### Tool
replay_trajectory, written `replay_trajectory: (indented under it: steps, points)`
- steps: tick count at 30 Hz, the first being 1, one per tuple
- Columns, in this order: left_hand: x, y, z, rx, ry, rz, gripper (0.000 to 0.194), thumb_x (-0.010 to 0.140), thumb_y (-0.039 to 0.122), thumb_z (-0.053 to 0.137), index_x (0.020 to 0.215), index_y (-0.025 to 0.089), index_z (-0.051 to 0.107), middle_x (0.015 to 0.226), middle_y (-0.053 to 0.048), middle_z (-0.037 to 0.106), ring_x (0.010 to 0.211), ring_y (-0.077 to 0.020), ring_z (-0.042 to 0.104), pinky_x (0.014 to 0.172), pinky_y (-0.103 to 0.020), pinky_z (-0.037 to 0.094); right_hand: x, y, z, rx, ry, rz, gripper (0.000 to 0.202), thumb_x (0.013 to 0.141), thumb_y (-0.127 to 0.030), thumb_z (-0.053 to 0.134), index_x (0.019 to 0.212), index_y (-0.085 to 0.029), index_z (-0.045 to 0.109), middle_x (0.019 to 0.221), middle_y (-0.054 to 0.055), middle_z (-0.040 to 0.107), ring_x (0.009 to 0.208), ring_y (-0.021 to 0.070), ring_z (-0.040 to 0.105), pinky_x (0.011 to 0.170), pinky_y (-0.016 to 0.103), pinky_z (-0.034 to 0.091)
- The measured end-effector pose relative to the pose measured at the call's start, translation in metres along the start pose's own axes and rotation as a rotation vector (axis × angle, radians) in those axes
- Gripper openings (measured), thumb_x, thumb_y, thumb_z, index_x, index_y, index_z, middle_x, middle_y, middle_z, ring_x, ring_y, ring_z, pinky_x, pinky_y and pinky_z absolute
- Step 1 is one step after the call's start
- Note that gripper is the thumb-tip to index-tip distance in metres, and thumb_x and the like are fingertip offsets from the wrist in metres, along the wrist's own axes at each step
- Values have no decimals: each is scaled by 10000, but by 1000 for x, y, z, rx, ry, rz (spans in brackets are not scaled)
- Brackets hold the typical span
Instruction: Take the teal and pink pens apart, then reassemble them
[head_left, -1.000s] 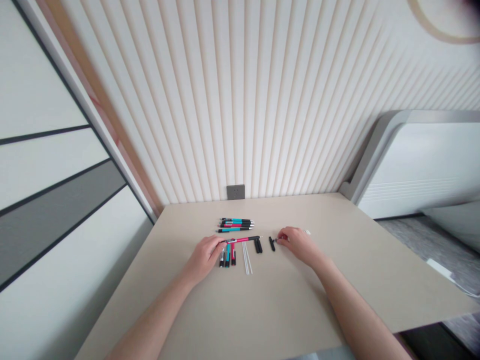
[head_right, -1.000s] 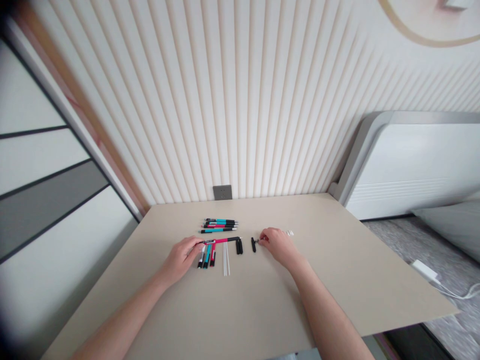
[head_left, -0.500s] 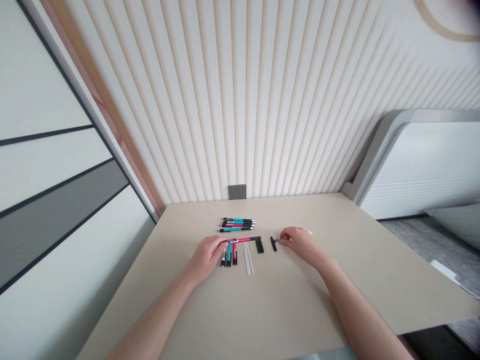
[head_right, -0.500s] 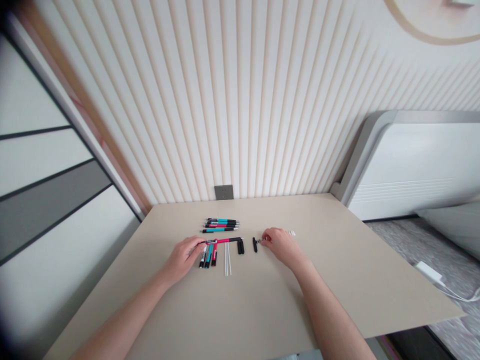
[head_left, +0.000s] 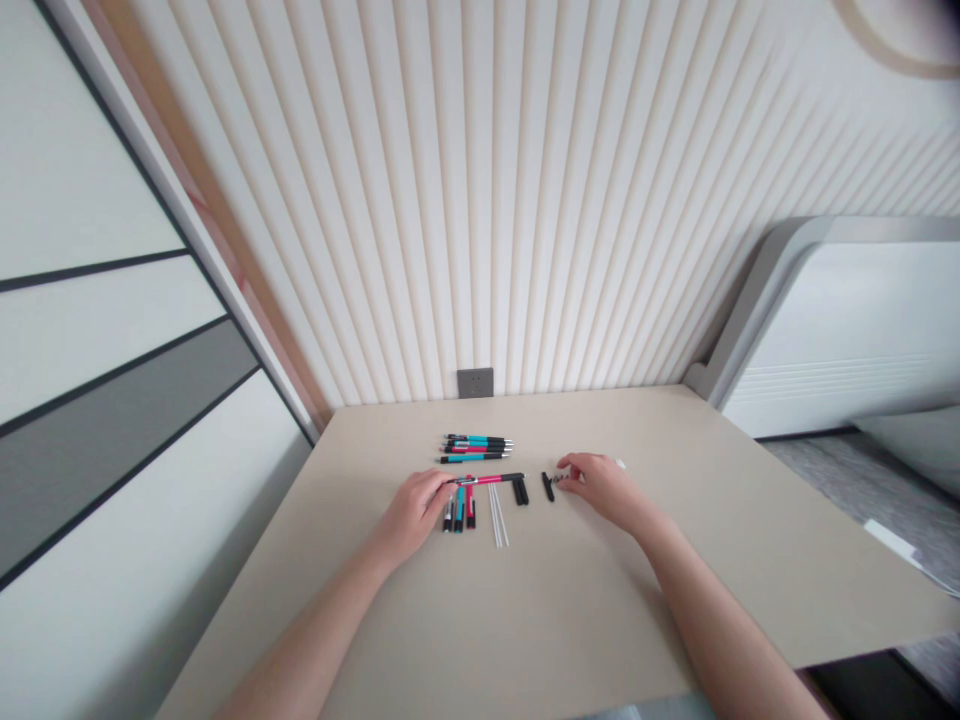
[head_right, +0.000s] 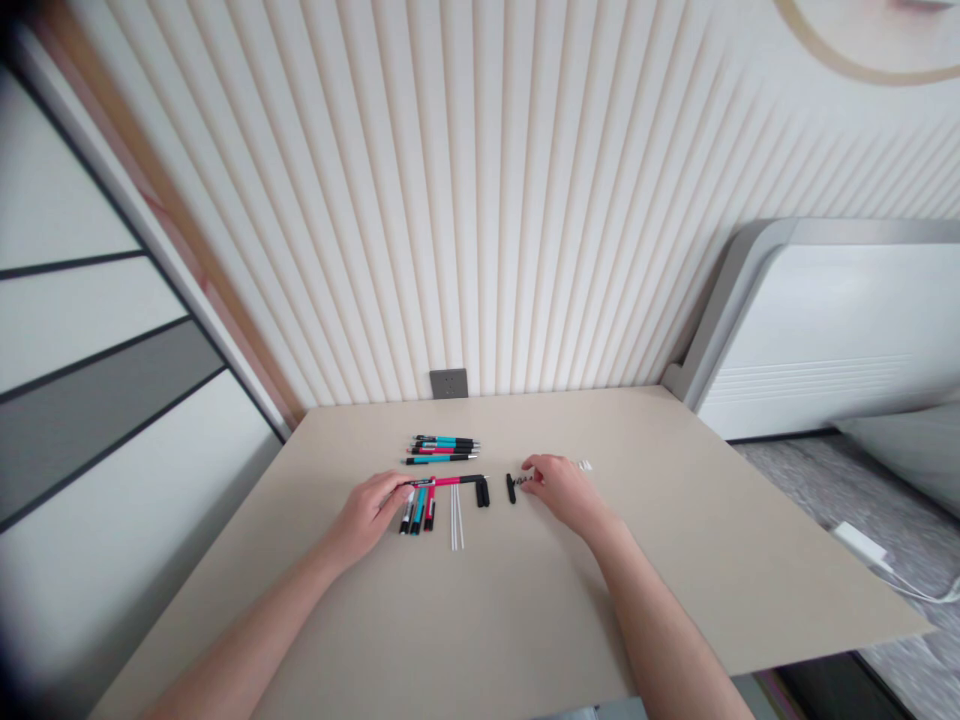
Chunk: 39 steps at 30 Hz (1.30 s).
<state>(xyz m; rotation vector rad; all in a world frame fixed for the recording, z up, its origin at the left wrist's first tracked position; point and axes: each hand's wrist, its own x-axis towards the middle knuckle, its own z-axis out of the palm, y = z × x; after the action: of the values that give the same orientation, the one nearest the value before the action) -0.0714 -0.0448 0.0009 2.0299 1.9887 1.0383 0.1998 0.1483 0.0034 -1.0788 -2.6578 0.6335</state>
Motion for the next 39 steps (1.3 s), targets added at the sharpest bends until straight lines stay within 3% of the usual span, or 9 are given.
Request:
replay_trajectory:
  steps: [4,7,11,18,23,27,32,36,39]
  points:
    - [0,0,-1,-17,14,19,231,981,313,430,994,203,633,903,-34,675,854,-173,617,772,-268,463,-3,-9,-3,62,82,-101,221,878,-351,583,1039,-237,682,901,33,674,790,176,618,716,278,429]
    - [-1,-2,0,-26,7,42,226,979,311,449,1043,213,643,930,-33,684,866,-171,618,776,-267,464,-9,-28,-1,188,161,-248,297,960,-386,451,1092,-229,665,976,68,662,883,190,607,775,297,449]
    - [-3,-5,1,-32,19,114,229,978,312,469,1085,219,650,927,-35,686,853,-165,607,777,-269,464,-18,-56,8,284,116,-395,344,1004,-357,358,1146,-221,639,999,76,674,949,193,595,849,309,431]
    - [-4,-2,-3,-11,89,211,209,971,298,489,1045,194,653,850,-46,672,797,-165,579,752,-278,449,-22,-68,26,280,-17,-327,389,1010,-343,339,776,-202,616,648,-11,597,601,128,542,604,236,384]
    - [-4,3,-5,5,8,213,282,983,327,447,837,167,628,708,-26,605,704,-157,526,711,-271,419,-20,-61,31,226,96,-371,306,998,-322,389,877,-199,641,748,29,644,711,162,585,686,262,419]
    - [-3,4,-4,-13,-32,157,420,1003,342,373,640,179,507,589,4,502,619,-142,475,658,-256,400,-22,-61,31,185,178,-380,233,977,-331,451,985,-207,648,868,65,668,809,196,600,745,297,445]
    - [-3,3,-3,-5,15,110,341,996,377,387,800,180,586,716,-21,583,703,-153,533,665,-248,414,-23,-67,30,271,199,-327,262,947,-400,502,1108,-227,617,952,64,669,866,197,611,759,298,472]
    - [-3,3,-2,-9,35,121,332,991,394,398,864,181,618,739,-30,608,725,-159,554,681,-253,432,-22,-66,32,270,156,-338,271,987,-347,401,985,-219,639,863,50,665,807,183,608,755,302,467]
    - [-3,3,-2,-18,41,123,315,989,391,408,906,184,630,779,-39,631,748,-162,570,700,-259,446,-23,-66,33,290,178,-306,196,930,-362,527,1038,-212,594,930,52,659,827,184,601,764,305,472]
